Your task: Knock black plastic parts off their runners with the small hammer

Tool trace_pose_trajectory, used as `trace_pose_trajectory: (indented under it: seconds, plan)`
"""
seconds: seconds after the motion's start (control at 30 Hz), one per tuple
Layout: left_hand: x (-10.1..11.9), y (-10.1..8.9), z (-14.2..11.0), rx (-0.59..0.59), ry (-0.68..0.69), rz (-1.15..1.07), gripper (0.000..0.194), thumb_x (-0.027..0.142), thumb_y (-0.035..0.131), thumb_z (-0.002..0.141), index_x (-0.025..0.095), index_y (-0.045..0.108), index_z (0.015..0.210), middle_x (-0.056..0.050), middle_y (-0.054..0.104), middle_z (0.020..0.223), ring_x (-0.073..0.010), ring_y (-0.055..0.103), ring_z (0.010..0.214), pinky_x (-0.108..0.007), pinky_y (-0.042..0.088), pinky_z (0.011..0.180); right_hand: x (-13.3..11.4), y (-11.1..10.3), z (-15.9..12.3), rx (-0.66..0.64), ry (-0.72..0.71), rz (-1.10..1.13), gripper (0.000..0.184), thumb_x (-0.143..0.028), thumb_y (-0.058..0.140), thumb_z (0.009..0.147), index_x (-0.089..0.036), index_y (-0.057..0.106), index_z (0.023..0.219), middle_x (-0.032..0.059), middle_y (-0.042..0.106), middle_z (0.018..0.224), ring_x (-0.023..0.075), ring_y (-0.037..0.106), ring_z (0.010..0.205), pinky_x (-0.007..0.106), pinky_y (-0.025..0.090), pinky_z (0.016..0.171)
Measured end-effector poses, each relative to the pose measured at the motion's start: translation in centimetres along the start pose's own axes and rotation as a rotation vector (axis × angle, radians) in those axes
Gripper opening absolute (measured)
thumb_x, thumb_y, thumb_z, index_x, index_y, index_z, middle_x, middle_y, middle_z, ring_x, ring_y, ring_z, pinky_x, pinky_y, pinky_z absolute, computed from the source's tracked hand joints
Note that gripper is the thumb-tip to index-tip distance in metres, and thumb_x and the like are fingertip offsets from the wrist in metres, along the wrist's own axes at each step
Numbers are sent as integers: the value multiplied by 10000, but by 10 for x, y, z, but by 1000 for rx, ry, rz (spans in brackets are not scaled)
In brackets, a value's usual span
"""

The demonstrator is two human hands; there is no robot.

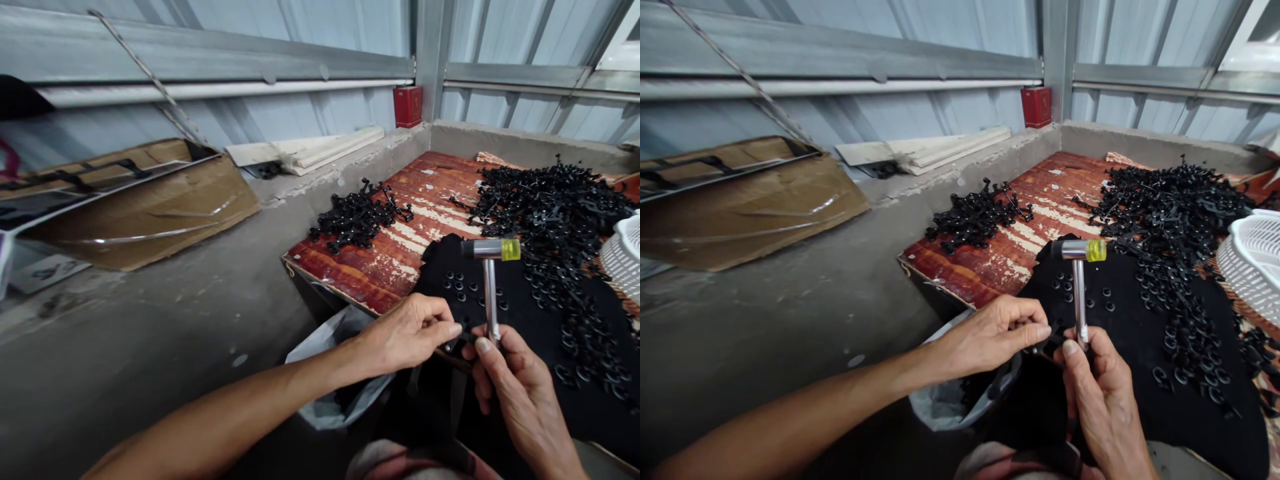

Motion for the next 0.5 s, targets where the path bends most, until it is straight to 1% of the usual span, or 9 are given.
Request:
trace_pose_trajectory:
  seconds: [0.17, 0.23, 0.3, 0.37, 0.43, 0.5]
  plan:
    - [-5, -32, 26, 196, 76, 35, 229, 314, 511, 808, 151, 549, 652, 51, 420, 562, -79, 377, 541, -202, 281, 524, 2, -11, -7, 21, 8, 41, 292, -463, 623, 904, -220, 595, 1063, 22, 609, 826, 88, 442, 453, 200, 407, 360]
    - [-8, -40, 36, 230, 81, 67, 221, 311, 509, 808, 155, 546, 657, 54, 416, 563, -78, 366, 531, -204, 265, 516, 3, -17, -12, 53, 26, 72, 285, -449, 636, 899, -226, 599, 1073, 18, 599, 821, 94, 452, 473, 202, 417, 372]
    - [-12, -42, 44, 239, 94, 95, 216, 306, 510, 804, 156, 547, 653, 55, 417, 564, -77, 359, 523, -206, 258, 514, 5, -22, -17, 101, 62, 117, 292, -440, 674, 874, -228, 611, 1066, 16, 595, 804, 97, 457, 477, 201, 418, 375]
    - [-17, -42, 49, 242, 105, 108, 220, 315, 513, 801, 157, 551, 652, 56, 420, 564, -76, 357, 521, -207, 256, 514, 7, -26, -23, 174, 105, 169, 297, -435, 703, 852, -234, 622, 1054, 11, 590, 778, 91, 449, 469, 190, 405, 371]
    - [-22, -41, 52, 250, 103, 115, 225, 332, 518, 801, 158, 567, 666, 55, 427, 565, -79, 360, 527, -209, 253, 512, 9, -27, -29, 241, 132, 216, 281, -431, 709, 848, -243, 631, 1042, 2, 579, 752, 81, 433, 462, 172, 388, 368]
    - [-25, -40, 54, 256, 96, 118, 230, 342, 522, 802, 158, 578, 676, 55, 428, 563, -82, 366, 534, -211, 252, 512, 10, -28, -33, 272, 148, 252, 257, -424, 702, 856, -248, 642, 1034, -3, 569, 740, 73, 426, 463, 158, 377, 371]
Point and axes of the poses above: each hand's wrist, its own z-axis towards the middle knuckle, its own y-axis out of the palm, x = y × z, the point moved 4 cm from there along z, towards the middle knuckle
